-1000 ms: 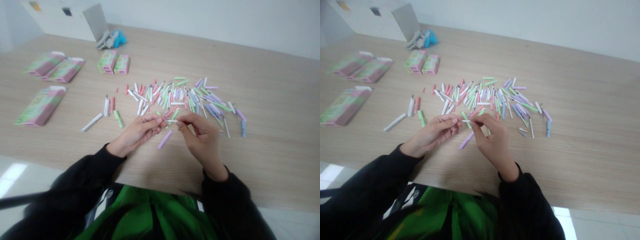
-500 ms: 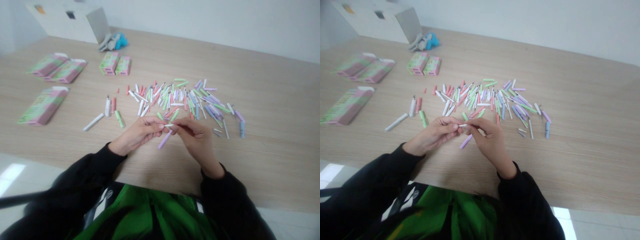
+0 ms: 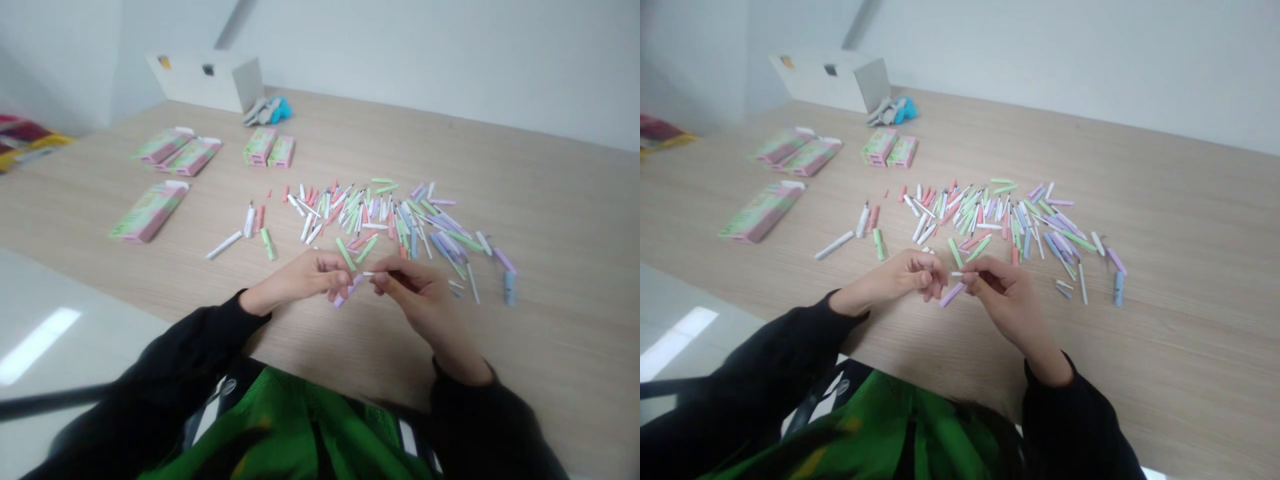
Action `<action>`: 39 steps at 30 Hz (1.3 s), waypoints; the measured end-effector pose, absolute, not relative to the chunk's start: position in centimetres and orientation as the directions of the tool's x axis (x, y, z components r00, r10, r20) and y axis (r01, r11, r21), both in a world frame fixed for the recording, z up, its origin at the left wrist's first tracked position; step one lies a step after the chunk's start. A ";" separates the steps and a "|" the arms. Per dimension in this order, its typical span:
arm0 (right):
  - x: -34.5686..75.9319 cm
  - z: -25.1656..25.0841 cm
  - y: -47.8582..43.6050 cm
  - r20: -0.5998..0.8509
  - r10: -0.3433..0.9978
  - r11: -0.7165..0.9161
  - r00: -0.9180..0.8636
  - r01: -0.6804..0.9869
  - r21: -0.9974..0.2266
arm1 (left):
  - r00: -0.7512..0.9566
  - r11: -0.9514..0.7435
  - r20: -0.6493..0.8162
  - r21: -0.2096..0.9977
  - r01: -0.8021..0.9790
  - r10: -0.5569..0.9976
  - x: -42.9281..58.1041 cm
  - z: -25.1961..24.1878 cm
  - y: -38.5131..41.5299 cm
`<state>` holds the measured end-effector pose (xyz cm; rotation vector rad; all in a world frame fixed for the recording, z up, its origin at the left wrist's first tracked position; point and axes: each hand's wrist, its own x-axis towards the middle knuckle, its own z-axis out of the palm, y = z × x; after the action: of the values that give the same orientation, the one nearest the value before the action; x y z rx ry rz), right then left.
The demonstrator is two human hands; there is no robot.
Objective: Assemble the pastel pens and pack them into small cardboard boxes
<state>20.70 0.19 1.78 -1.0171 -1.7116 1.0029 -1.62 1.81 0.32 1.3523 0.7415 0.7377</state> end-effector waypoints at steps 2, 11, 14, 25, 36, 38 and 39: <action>22.7 2.9 -0.7 0.337 0.901 0.429 -0.274 0.441 -0.788 | 0.429 -0.092 -0.040 0.954 0.284 0.903 -3.8 0.6 1.7; 30.2 0.4 -3.6 0.390 0.803 0.568 -0.451 0.777 -0.271 | -0.329 0.105 0.297 0.580 0.808 0.896 -17.0 0.1 0.7; 30.6 -1.4 -3.9 0.313 0.787 0.607 -0.532 0.758 -0.239 | -0.335 0.157 0.206 0.589 0.792 0.919 -18.7 -1.5 0.6; 27.1 6.7 -3.0 0.545 0.690 0.671 -0.476 0.703 -0.236 | -0.060 -0.079 0.169 0.708 0.702 0.984 -14.3 1.1 -1.6; 22.0 11.2 -2.7 0.659 0.556 0.754 -0.507 0.642 -0.142 | 0.623 -0.419 0.218 0.886 0.196 0.751 -2.5 4.5 -1.7; 22.4 11.0 -2.7 0.646 0.565 0.746 -0.514 0.653 -0.132 | 0.644 -0.410 0.204 0.893 0.186 0.737 -2.0 4.2 -1.2; 22.6 11.0 -2.7 0.638 0.566 0.745 -0.521 0.655 -0.127 | 0.657 -0.402 0.190 0.896 0.187 0.730 -1.8 4.2 -1.1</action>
<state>22.59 -2.73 10.97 -0.9132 -2.2630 -0.1685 -1.83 -1.11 4.15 1.9282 0.7187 0.7223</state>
